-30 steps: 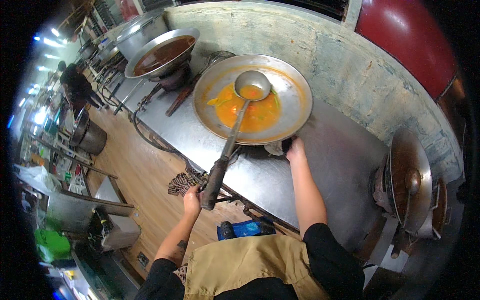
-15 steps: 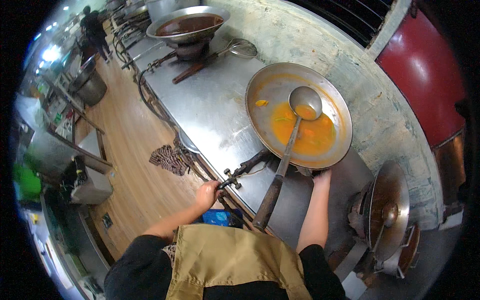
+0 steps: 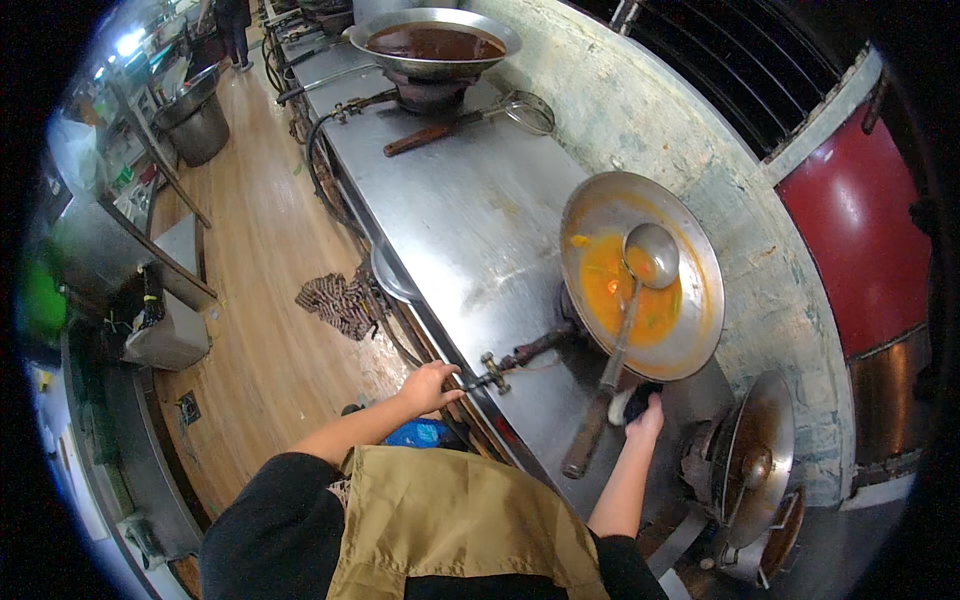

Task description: The person wipes a stainless steel countertop with a cloth, rinses the cloth in a sink, and continues wiping around large pots and pans. The person also moves a pot and handles a ladle and a plastic container during the cleaning process.

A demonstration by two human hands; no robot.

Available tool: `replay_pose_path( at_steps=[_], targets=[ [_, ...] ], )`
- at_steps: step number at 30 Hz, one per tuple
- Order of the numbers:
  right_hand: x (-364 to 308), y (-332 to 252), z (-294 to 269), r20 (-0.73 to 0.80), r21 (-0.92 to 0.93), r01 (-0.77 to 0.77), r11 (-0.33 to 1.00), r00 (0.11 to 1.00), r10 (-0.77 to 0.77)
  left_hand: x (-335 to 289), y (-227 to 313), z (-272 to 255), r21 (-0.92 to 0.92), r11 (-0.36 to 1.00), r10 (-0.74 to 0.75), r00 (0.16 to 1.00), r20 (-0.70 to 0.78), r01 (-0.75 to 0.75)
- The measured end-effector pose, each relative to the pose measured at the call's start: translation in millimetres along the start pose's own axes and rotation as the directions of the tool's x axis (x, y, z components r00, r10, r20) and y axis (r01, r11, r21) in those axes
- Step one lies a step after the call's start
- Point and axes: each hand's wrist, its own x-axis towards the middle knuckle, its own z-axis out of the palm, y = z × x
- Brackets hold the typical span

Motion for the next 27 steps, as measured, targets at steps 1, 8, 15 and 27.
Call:
replay_pose_path(
  at_steps=[1,8,15,27],
  targets=[
    [-26,10,-3,-0.056,-0.031,-0.035,0.999,0.998,0.033,-1,-15,-12,-0.045,0.999,-0.010,1.000,-0.030,0.009],
    [-193,117,96,0.070,-0.623,0.059,0.780,0.997,-0.020,-72,-165,-110,-0.164,0.948,-0.284,0.957,-0.057,0.271],
    [-195,176,268,0.632,-0.614,0.784,0.095,0.560,-0.536,-157,-293,-199,-0.077,0.855,-0.518,0.850,-0.100,0.512],
    [-149,289,357,0.486,-0.829,0.418,-0.371,0.867,-0.108,-131,-350,-232,-0.306,0.781,-0.604,0.783,-0.148,0.545]
  ],
)
